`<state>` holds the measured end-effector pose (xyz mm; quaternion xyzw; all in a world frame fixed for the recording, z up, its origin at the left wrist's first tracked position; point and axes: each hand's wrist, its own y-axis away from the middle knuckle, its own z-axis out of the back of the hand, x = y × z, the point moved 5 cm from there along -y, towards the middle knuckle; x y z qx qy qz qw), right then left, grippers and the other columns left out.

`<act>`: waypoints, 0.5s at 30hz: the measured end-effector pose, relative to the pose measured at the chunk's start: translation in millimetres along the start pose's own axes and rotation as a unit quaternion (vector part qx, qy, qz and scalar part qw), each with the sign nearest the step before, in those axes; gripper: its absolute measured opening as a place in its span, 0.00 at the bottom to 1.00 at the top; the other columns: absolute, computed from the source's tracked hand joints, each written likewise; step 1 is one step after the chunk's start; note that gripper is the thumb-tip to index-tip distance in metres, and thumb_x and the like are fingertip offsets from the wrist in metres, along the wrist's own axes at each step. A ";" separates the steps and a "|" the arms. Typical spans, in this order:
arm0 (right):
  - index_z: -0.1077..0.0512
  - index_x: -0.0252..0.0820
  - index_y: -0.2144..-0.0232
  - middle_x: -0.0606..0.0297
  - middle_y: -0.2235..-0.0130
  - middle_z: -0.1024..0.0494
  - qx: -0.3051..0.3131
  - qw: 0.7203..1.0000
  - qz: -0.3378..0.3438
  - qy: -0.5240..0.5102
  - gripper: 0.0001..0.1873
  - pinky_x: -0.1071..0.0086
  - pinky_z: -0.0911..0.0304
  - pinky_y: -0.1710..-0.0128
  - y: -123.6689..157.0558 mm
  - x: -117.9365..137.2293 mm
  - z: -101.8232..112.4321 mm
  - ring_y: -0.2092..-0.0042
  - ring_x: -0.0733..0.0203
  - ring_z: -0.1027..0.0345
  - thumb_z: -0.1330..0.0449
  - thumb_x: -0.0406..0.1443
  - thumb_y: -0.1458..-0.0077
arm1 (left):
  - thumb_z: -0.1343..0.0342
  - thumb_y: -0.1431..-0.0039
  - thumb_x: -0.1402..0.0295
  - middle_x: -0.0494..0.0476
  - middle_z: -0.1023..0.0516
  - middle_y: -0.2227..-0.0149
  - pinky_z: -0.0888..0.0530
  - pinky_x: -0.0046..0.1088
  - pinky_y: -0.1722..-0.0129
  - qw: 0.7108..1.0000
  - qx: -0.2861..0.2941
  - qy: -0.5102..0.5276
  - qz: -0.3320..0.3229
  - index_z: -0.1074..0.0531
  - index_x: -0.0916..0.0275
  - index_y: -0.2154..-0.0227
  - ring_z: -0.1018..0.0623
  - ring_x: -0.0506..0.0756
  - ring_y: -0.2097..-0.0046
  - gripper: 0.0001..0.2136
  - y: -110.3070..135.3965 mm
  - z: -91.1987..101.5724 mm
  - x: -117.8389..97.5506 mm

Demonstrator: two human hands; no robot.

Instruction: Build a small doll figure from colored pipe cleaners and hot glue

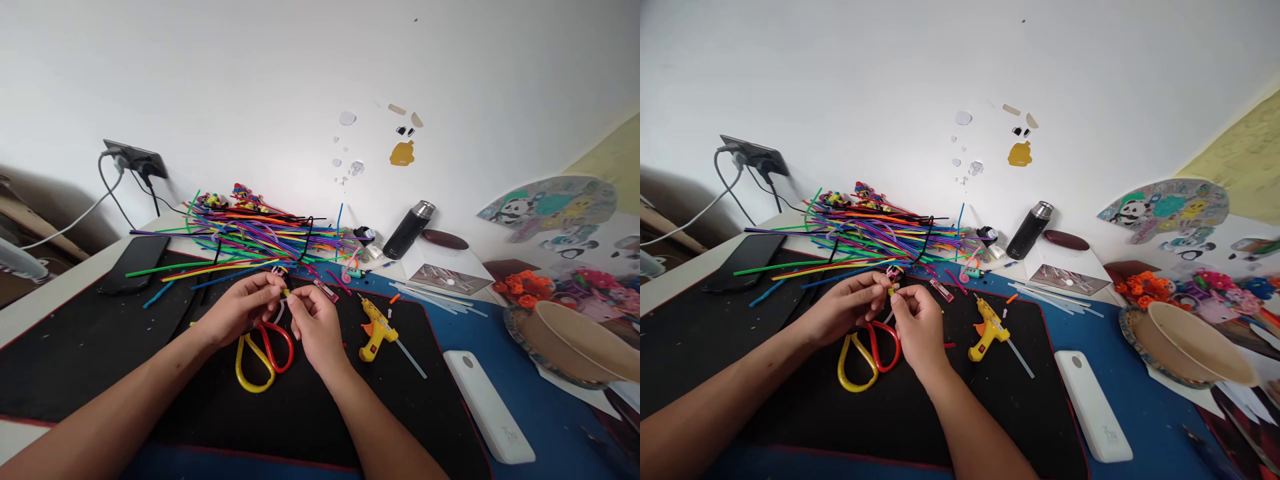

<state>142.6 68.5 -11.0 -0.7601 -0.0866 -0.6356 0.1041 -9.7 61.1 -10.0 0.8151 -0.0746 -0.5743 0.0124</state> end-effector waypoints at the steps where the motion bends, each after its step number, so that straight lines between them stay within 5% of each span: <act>1: 0.27 0.43 0.66 0.77 0.79 0.34 -0.011 1.000 -0.004 -0.018 0.15 0.72 0.53 0.82 -1.7 1.6 3.1 0.82 0.70 0.46 0.33 0.47 0.42 | 0.27 0.48 0.52 0.47 0.30 0.77 0.43 0.21 0.81 0.999 -0.026 0.001 -0.021 0.23 0.62 0.63 0.34 0.47 0.78 0.20 -0.2 3.8 -5.3; 7: 0.28 0.43 0.68 0.79 0.82 0.40 -0.096 0.988 -0.036 -0.113 0.19 0.74 0.55 0.83 -12.6 9.2 27.8 0.82 0.70 0.47 0.27 0.48 0.49 | 0.30 0.45 0.59 0.47 0.33 0.77 0.42 0.23 0.80 0.976 -0.177 0.004 -0.130 0.27 0.60 0.72 0.34 0.48 0.77 0.14 -0.2 34.1 -31.6; 15: 0.29 0.43 0.68 0.79 0.81 0.40 -0.092 0.985 -0.052 -0.136 0.19 0.75 0.57 0.82 -14.0 5.5 28.6 0.82 0.71 0.46 0.27 0.47 0.50 | 0.34 0.38 0.56 0.48 0.30 0.76 0.40 0.23 0.79 0.971 -0.172 -0.095 -0.138 0.28 0.60 0.70 0.34 0.48 0.77 0.14 -1.6 34.8 -27.8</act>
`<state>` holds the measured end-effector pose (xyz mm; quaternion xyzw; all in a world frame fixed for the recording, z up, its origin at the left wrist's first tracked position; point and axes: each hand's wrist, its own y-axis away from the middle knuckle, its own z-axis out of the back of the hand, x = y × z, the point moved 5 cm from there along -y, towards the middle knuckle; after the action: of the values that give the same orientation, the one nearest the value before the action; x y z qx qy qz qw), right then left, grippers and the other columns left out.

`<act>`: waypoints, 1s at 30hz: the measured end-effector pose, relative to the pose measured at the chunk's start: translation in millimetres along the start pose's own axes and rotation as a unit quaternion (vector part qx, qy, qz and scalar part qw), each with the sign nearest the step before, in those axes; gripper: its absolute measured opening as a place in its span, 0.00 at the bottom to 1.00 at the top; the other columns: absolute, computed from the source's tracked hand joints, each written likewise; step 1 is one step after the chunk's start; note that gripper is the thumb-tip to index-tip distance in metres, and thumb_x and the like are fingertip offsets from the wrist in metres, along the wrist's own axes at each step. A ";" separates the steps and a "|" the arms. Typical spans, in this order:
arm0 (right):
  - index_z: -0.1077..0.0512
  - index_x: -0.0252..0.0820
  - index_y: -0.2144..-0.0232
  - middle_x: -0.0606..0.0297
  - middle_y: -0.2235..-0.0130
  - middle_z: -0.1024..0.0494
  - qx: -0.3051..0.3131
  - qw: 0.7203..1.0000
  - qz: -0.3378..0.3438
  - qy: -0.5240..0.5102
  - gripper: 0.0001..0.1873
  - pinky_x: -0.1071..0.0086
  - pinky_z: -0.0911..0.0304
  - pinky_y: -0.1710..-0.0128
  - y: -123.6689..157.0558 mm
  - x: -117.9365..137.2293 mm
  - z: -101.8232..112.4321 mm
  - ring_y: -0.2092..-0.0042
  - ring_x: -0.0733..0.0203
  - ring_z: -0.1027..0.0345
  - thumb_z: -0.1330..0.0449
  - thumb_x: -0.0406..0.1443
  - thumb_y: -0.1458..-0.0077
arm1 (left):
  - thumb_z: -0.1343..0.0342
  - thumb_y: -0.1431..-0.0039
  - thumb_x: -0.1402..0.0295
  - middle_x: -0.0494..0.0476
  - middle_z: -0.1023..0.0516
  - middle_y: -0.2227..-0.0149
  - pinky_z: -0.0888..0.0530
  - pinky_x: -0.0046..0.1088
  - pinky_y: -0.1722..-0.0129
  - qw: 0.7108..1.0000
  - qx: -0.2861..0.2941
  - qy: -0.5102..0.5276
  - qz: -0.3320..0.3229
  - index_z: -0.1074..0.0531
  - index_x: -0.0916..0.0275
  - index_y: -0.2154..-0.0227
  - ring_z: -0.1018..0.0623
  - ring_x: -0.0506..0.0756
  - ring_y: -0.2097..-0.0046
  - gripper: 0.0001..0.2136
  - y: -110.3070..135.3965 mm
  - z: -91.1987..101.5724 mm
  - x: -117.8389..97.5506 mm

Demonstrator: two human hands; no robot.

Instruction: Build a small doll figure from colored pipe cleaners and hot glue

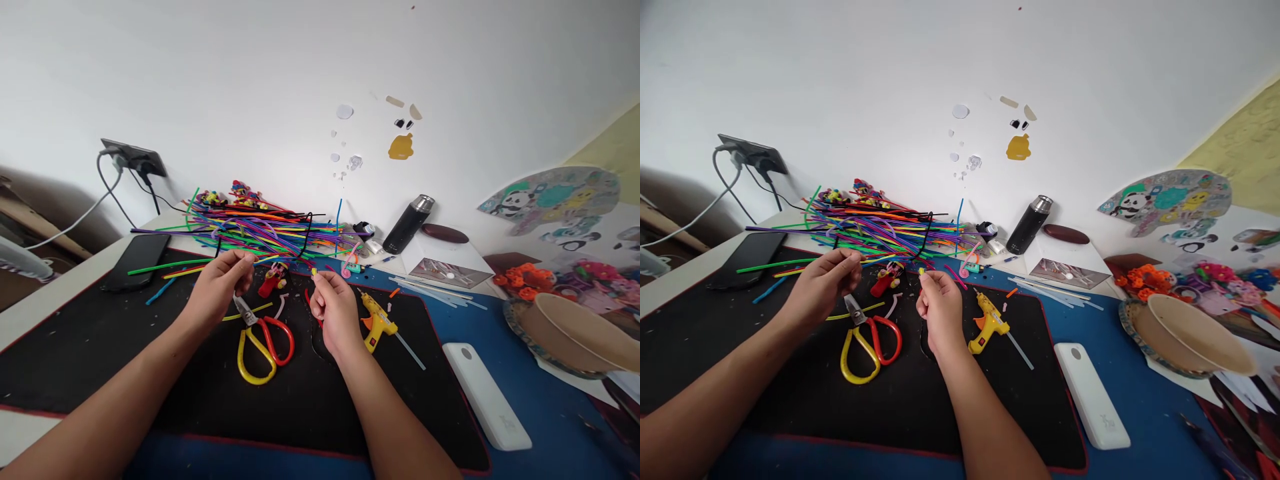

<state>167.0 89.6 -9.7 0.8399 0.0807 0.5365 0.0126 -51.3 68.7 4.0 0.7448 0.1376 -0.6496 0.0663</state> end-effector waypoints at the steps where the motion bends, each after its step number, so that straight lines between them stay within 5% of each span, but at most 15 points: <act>1: 0.29 0.43 0.68 0.79 0.81 0.40 0.001 1.000 0.000 0.000 0.19 0.75 0.57 0.83 0.1 -0.2 -0.3 0.82 0.71 0.46 0.27 0.47 0.50 | 0.34 0.38 0.56 0.48 0.30 0.76 0.40 0.23 0.79 1.000 0.001 -0.004 0.003 0.28 0.60 0.70 0.33 0.48 0.77 0.14 0.2 -0.5 0.9; 12: 0.28 0.42 0.68 0.79 0.81 0.38 0.002 1.000 -0.007 -0.007 0.18 0.75 0.57 0.83 1.2 0.5 -2.3 0.82 0.71 0.46 0.27 0.46 0.51 | 0.34 0.38 0.60 0.47 0.31 0.76 0.41 0.22 0.80 1.000 -0.016 0.012 0.017 0.28 0.60 0.68 0.34 0.48 0.77 0.11 -0.8 1.5 5.7; 25: 0.31 0.44 0.68 0.81 0.82 0.40 -0.078 0.991 0.062 -0.093 0.19 0.76 0.57 0.82 -14.8 45.9 29.1 0.82 0.72 0.47 0.25 0.43 0.54 | 0.36 0.37 0.59 0.47 0.29 0.75 0.37 0.25 0.76 0.989 -0.084 -0.093 -0.076 0.28 0.60 0.64 0.31 0.49 0.75 0.11 9.9 1.6 -24.7; 28: 0.30 0.43 0.69 0.81 0.82 0.40 -0.058 0.992 0.071 -0.091 0.18 0.75 0.58 0.83 -12.4 48.8 24.9 0.82 0.72 0.47 0.26 0.43 0.53 | 0.37 0.36 0.56 0.48 0.28 0.74 0.35 0.26 0.73 0.978 -0.048 -0.173 -0.107 0.26 0.60 0.62 0.29 0.50 0.73 0.12 14.4 -8.5 -47.0; 30: 0.30 0.43 0.69 0.81 0.82 0.40 -0.055 0.991 0.083 -0.094 0.18 0.75 0.57 0.83 -11.1 52.9 24.7 0.82 0.72 0.47 0.26 0.43 0.53 | 0.37 0.37 0.54 0.48 0.26 0.74 0.33 0.26 0.72 0.958 0.048 -0.267 -0.091 0.24 0.61 0.61 0.29 0.51 0.72 0.14 11.7 -23.4 -54.8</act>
<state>209.7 110.0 26.2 0.8885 -0.0201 0.4579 0.0215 -32.1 57.5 60.5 0.5314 0.1506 -0.8336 0.0054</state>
